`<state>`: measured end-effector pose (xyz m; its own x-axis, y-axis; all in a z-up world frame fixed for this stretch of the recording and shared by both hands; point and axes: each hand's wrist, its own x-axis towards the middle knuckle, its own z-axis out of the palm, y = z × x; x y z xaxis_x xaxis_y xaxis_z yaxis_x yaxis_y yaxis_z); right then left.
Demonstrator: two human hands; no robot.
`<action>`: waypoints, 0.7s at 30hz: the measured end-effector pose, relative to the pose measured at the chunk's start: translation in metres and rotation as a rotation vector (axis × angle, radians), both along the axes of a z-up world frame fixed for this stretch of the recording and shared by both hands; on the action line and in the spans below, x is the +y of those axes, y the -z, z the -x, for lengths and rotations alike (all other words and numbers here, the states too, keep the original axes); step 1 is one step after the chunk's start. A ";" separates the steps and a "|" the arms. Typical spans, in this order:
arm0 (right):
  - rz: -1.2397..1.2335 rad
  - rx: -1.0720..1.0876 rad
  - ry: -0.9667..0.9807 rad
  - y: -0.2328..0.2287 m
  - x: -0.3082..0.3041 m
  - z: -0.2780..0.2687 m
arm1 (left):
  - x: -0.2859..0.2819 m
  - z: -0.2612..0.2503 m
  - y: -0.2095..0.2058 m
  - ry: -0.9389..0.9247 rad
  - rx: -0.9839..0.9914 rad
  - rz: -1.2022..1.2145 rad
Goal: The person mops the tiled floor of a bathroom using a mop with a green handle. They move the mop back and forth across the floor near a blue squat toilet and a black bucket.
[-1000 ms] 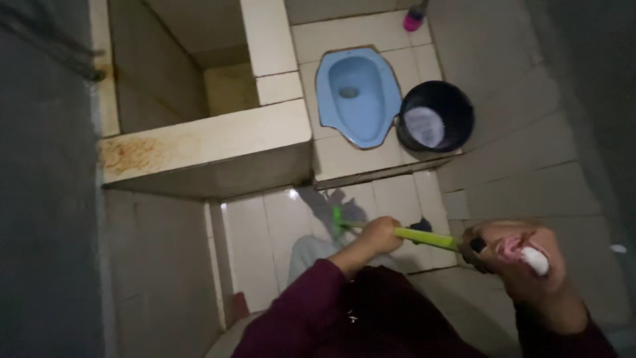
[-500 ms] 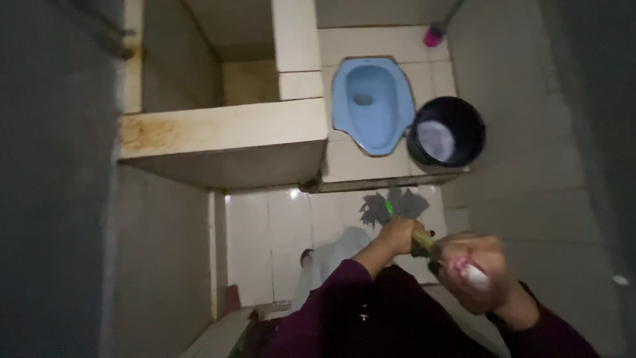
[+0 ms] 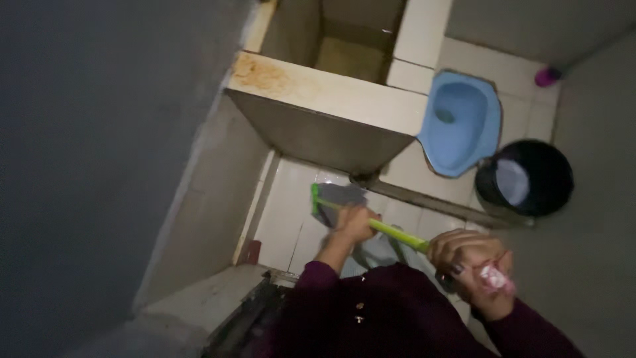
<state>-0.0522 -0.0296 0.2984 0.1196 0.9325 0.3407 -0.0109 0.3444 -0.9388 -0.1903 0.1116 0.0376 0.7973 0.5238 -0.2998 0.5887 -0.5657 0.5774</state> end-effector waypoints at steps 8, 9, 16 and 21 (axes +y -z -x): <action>-0.214 -0.008 -0.447 0.062 0.089 -0.006 | 0.040 0.048 0.032 -0.647 -0.150 -0.043; -0.256 0.029 -0.499 0.066 0.101 -0.009 | 0.042 0.041 0.036 -0.745 -0.201 0.025; 0.055 0.249 -0.730 0.050 0.142 -0.052 | 0.013 0.014 0.044 -1.018 -0.282 0.023; 0.114 0.395 -0.900 0.071 0.166 -0.066 | -0.030 0.007 0.090 -1.065 -0.232 0.048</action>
